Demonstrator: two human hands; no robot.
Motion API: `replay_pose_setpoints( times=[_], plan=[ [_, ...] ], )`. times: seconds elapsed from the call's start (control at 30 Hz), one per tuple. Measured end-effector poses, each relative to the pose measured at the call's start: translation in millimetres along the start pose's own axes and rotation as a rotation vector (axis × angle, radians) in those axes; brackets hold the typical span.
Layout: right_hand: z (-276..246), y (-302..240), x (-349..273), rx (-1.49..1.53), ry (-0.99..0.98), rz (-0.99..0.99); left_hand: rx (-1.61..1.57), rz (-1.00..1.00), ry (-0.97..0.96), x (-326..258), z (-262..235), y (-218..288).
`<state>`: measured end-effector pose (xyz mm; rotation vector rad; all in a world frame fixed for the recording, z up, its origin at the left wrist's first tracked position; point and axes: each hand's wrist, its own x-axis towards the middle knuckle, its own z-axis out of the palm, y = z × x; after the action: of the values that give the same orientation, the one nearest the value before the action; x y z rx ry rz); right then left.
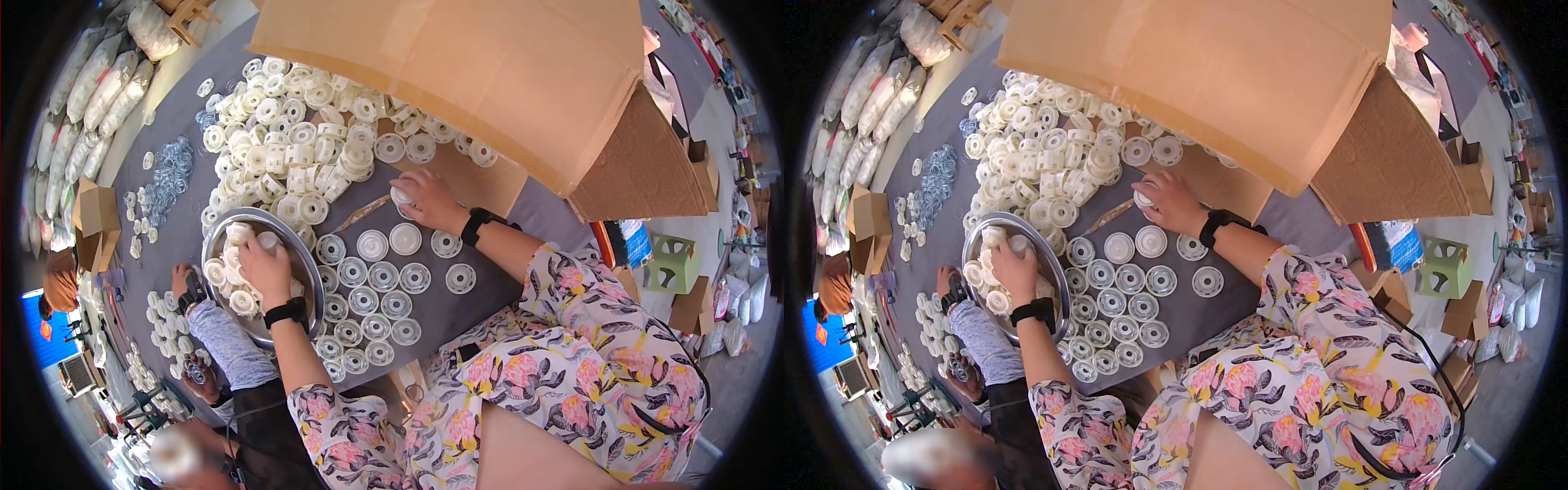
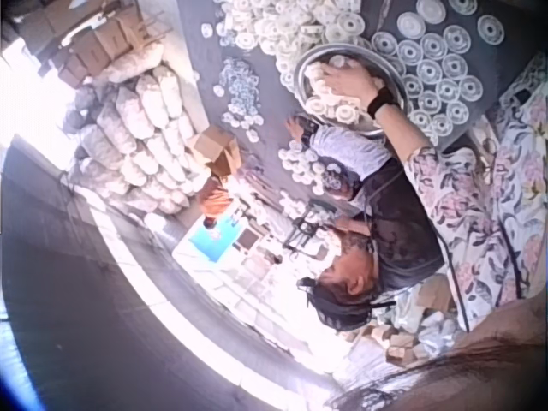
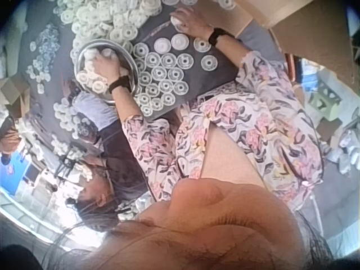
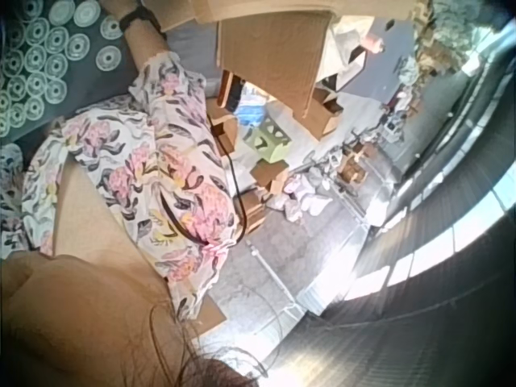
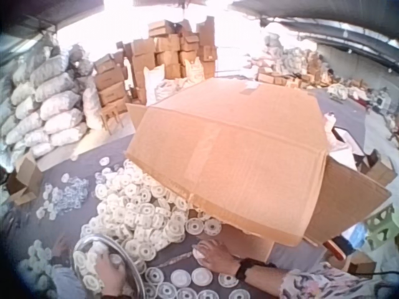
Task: Sorting and packing white plastic circular components from a table into boxes.
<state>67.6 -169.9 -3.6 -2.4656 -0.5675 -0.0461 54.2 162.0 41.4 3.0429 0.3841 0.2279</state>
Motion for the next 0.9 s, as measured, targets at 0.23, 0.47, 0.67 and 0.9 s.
replay_pose_setpoints(
  times=[0.23, 0.47, 0.67, 0.9],
  plan=[
    [17.1, 17.1, -22.3, -0.071, -0.005, -0.034, -0.206, -0.090, 0.118, -2.2, -13.7, 3.7],
    [29.2, 24.5, -21.2, -0.185, -0.145, -0.036, -0.810, -0.032, 0.127, -90.6, -33.5, 80.5],
    [34.2, 4.7, -22.1, -0.094, -0.016, 0.050, -0.486, 0.105, -0.143, -157.6, 38.8, 83.7],
    [15.6, -3.7, -35.8, 0.086, 0.160, 0.117, -0.604, 0.060, -0.024, -158.3, 32.9, 92.4]
  ],
)
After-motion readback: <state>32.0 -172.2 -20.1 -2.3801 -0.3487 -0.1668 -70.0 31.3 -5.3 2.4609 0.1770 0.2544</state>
